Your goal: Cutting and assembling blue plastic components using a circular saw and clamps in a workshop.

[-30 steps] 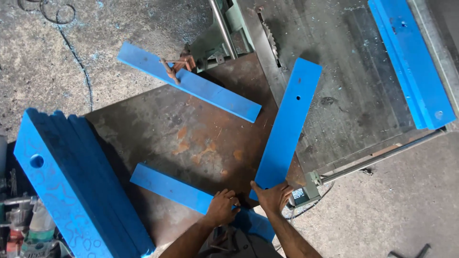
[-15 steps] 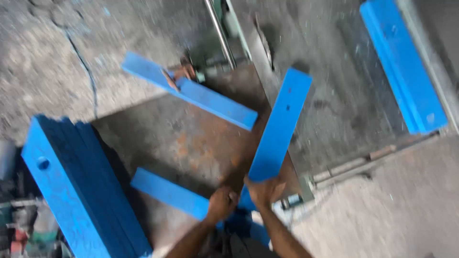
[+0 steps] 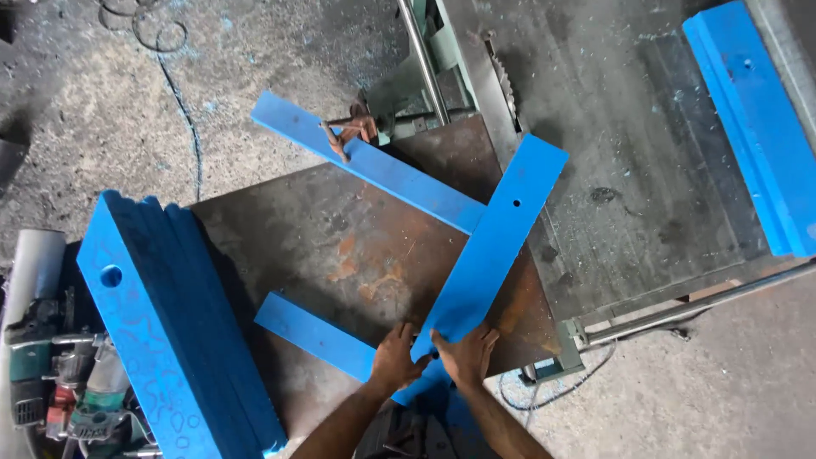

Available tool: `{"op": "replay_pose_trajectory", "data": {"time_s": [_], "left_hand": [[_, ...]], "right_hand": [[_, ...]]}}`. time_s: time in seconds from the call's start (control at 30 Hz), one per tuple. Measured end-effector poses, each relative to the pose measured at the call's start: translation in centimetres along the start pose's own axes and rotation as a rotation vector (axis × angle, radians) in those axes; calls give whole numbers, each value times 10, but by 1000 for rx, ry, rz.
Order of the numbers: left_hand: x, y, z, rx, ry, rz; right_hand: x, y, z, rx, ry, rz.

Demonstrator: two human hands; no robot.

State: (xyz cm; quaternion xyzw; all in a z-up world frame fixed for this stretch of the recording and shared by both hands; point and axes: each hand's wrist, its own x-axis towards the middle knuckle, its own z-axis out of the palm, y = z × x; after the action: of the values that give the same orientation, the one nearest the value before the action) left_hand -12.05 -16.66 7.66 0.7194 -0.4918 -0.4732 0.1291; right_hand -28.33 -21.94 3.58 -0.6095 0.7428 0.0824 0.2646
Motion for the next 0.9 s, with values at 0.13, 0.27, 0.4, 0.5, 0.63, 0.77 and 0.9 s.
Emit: {"op": "replay_pose_trajectory", "data": {"time_s": [0.13,0.27,0.4,0.5,0.63,0.77,0.9], "left_hand": [[0,-12,2,77,6,-8],[2,-31,7,21,-30,-22],[14,-61,28,31,-18,51],[6,-67,28,82,-5,130],[2,-47,4,100,-75,158],[1,-53,1,248,-212,165],[-4,-23,-28,301,-245,420]], "right_hand": [[1,15,-2,31,104,-217],[5,41,10,49,93,-258],[21,58,17,210,15,-160],[14,72,16,212,-80,-180],[10,69,-1,267,-244,-193],[24,71,-18,277,-285,-362],[39,68,-35,248,-393,-251]]}}
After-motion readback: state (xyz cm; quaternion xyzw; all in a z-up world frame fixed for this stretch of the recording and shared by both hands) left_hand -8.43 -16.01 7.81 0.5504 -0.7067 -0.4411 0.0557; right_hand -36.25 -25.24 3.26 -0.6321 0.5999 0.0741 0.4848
